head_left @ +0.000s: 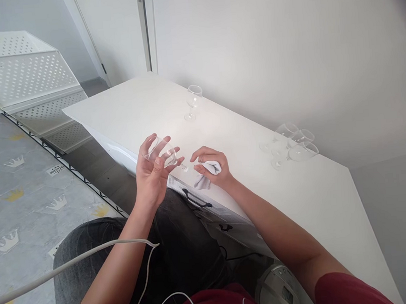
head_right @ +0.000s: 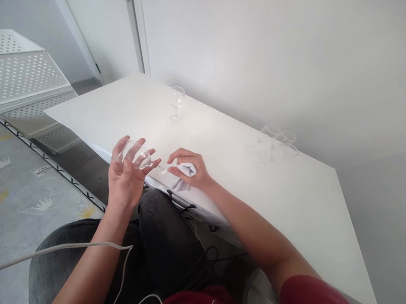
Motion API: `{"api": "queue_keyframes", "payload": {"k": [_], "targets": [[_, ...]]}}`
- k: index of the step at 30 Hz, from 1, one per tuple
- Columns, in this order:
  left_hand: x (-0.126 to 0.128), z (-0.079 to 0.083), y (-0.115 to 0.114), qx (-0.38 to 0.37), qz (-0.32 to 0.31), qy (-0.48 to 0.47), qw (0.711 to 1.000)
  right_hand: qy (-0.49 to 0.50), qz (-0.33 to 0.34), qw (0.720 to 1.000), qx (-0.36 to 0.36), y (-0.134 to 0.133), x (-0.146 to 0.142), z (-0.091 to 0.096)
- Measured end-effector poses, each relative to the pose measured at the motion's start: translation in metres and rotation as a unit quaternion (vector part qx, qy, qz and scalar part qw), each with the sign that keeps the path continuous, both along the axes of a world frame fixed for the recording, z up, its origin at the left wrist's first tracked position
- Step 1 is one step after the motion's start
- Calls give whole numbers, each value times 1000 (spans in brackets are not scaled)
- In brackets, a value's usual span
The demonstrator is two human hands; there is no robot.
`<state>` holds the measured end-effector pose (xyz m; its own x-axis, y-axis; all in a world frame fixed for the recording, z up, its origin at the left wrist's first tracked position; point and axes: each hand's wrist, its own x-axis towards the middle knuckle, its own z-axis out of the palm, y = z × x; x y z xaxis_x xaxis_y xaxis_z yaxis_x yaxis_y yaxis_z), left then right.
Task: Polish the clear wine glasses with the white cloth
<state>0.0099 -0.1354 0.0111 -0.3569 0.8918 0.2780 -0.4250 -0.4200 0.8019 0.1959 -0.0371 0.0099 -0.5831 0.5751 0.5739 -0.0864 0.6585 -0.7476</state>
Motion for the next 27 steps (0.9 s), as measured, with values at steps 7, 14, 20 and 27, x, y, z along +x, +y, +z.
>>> {"api": "queue_keyframes", "payload": {"k": [7,14,20,27], "targets": [[4,-1,0,-11,19,39,999,-88,-10,973,211,-9,-3,-4],[2,-5,2,-16,21,69,997,-302,-24,929,211,-16,-3,3],[8,-8,2,6,-1,112,994,-400,-29,891,211,-16,-6,4],[13,-14,4,16,48,178,983,-478,-73,853,195,-23,-11,15]]}}
